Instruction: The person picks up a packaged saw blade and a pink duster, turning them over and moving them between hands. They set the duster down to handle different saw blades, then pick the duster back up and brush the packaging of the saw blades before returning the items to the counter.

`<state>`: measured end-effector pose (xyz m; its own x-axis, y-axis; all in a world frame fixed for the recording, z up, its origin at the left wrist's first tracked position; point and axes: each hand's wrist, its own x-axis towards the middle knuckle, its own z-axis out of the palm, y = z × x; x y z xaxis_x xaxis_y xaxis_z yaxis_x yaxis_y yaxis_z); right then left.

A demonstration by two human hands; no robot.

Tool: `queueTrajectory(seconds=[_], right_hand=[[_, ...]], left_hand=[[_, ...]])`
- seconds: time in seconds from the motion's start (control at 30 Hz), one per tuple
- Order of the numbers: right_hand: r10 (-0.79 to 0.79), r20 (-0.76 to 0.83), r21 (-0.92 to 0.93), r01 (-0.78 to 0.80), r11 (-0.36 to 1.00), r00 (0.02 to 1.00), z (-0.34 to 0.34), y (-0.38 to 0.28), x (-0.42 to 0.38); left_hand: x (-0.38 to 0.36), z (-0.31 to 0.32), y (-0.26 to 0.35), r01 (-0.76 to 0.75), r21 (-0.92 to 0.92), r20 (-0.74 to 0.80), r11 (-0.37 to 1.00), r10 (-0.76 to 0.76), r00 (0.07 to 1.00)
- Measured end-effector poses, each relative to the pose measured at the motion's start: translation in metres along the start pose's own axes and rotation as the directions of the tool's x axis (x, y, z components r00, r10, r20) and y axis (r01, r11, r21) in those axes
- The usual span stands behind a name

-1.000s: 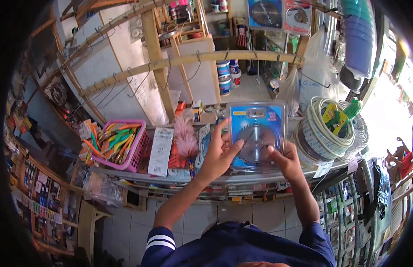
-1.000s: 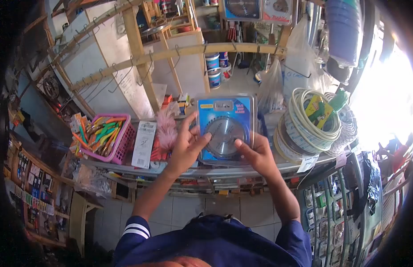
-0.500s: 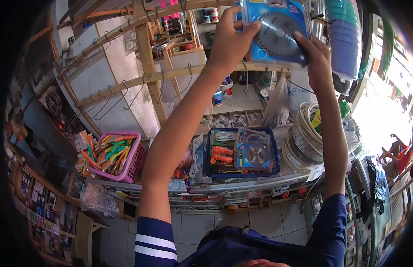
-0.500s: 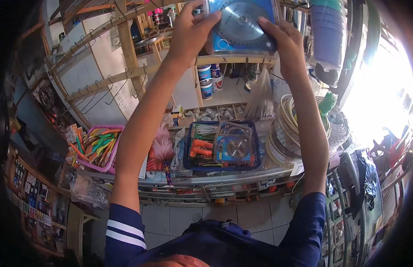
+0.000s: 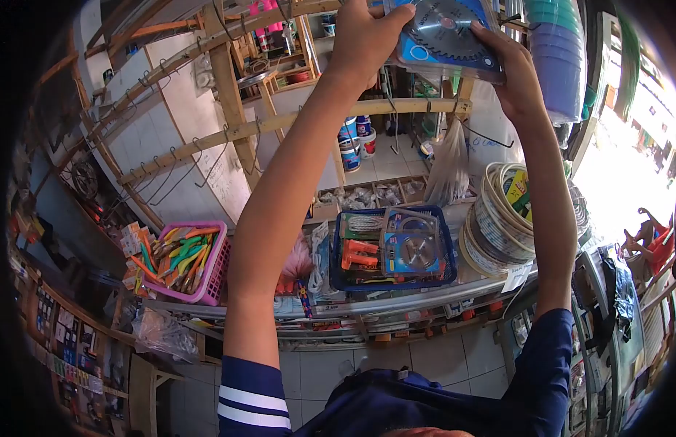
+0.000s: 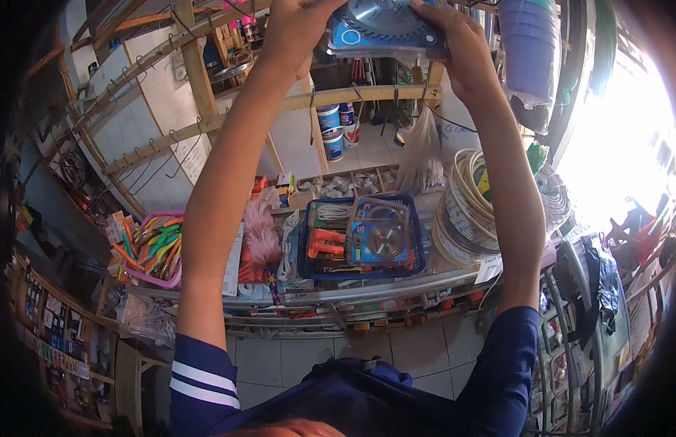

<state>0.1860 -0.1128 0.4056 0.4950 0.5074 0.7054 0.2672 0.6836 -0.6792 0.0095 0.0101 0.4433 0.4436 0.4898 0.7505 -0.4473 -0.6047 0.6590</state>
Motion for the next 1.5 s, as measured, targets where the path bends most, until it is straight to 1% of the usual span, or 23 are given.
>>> queueTrajectory(seconds=[0.1,0.2,0.27,0.4,0.5,0.6,0.7,0.8,0.87,0.9,1.0,1.07,1.1,1.17,1.2,1.27,1.3,1.4,1.47,1.5], right_hand=[[0.046,0.012,0.033,-0.046,0.998,0.999,-0.007,0.000,0.006],[0.095,0.020,0.046,-0.096,0.994,0.995,-0.010,-0.002,0.008],[0.101,0.004,0.055,-0.101,0.993,0.995,-0.006,-0.002,0.006],[0.126,0.055,0.022,-0.127,0.992,0.991,-0.008,-0.005,0.007],[0.142,0.069,0.023,-0.143,0.989,0.988,-0.003,-0.011,0.008],[0.131,0.064,-0.022,-0.130,0.991,0.989,-0.002,-0.010,0.004],[0.136,0.048,-0.068,-0.133,0.989,0.990,-0.010,-0.001,-0.001],[0.160,0.038,-0.073,-0.157,0.985,0.986,-0.011,0.009,-0.005],[0.150,0.042,-0.057,-0.147,0.987,0.988,-0.008,0.016,-0.007],[0.144,0.025,-0.080,-0.142,0.987,0.989,-0.008,0.018,-0.008],[0.145,-0.005,-0.170,-0.143,0.975,0.989,-0.012,0.026,-0.007],[0.167,-0.002,-0.251,-0.162,0.954,0.986,-0.018,0.032,-0.001],[0.168,0.013,-0.262,-0.159,0.952,0.986,-0.017,0.033,-0.001],[0.173,0.048,-0.285,-0.152,0.946,0.984,-0.009,0.032,0.000],[0.163,0.036,-0.315,-0.143,0.938,0.986,-0.012,0.037,0.005],[0.140,0.011,-0.375,-0.126,0.918,0.990,-0.020,0.053,0.019],[0.138,0.000,-0.374,-0.128,0.919,0.990,-0.021,0.059,0.025],[0.122,-0.027,-0.366,-0.123,0.922,0.992,-0.023,0.075,0.042],[0.103,-0.029,-0.356,-0.107,0.928,0.994,-0.023,0.092,0.054],[0.151,-0.030,-0.382,-0.151,0.912,0.988,-0.024,0.097,0.060]], left_hand=[[0.002,0.001,0.004,0.010,-0.063,0.070,0.998,-0.005,0.998],[0.007,0.002,0.000,0.016,-0.045,0.060,0.999,-0.014,0.998],[0.008,0.004,-0.004,0.003,-0.034,0.021,0.999,-0.003,1.000],[0.008,0.004,0.000,0.013,0.045,-0.041,0.999,-0.012,0.999],[-0.004,0.000,0.012,0.034,-0.074,0.042,0.997,-0.031,0.999],[0.009,0.000,-0.001,0.045,-0.086,0.056,0.995,-0.041,0.998],[0.002,-0.002,-0.003,0.132,0.010,0.033,0.991,-0.133,0.991],[0.001,-0.002,-0.012,0.106,0.109,0.023,0.988,-0.109,0.994],[0.000,-0.003,-0.018,0.091,0.089,0.064,0.992,-0.097,0.993],[-0.001,-0.003,-0.022,0.084,0.079,0.084,0.993,-0.090,0.992],[0.006,-0.008,-0.034,0.132,0.098,0.165,0.986,-0.147,0.975],[0.010,-0.005,-0.045,0.143,0.158,0.077,0.977,-0.157,0.985],[0.013,-0.004,-0.051,0.150,0.189,0.034,0.970,-0.159,0.987],[0.016,-0.008,-0.066,0.115,0.010,0.149,0.993,-0.116,0.982],[0.019,-0.011,-0.074,0.101,-0.081,0.201,0.992,-0.083,0.976],[0.031,-0.009,-0.091,0.061,-0.103,0.174,0.993,-0.043,0.984],[0.036,-0.008,-0.097,0.041,-0.114,0.159,0.993,-0.023,0.987],[0.041,-0.009,-0.100,0.062,-0.026,0.126,0.998,-0.058,0.990],[0.049,-0.010,-0.109,0.072,-0.026,0.108,0.997,-0.069,0.992],[0.054,-0.010,-0.114,0.078,-0.024,0.098,0.997,-0.075,0.992]])
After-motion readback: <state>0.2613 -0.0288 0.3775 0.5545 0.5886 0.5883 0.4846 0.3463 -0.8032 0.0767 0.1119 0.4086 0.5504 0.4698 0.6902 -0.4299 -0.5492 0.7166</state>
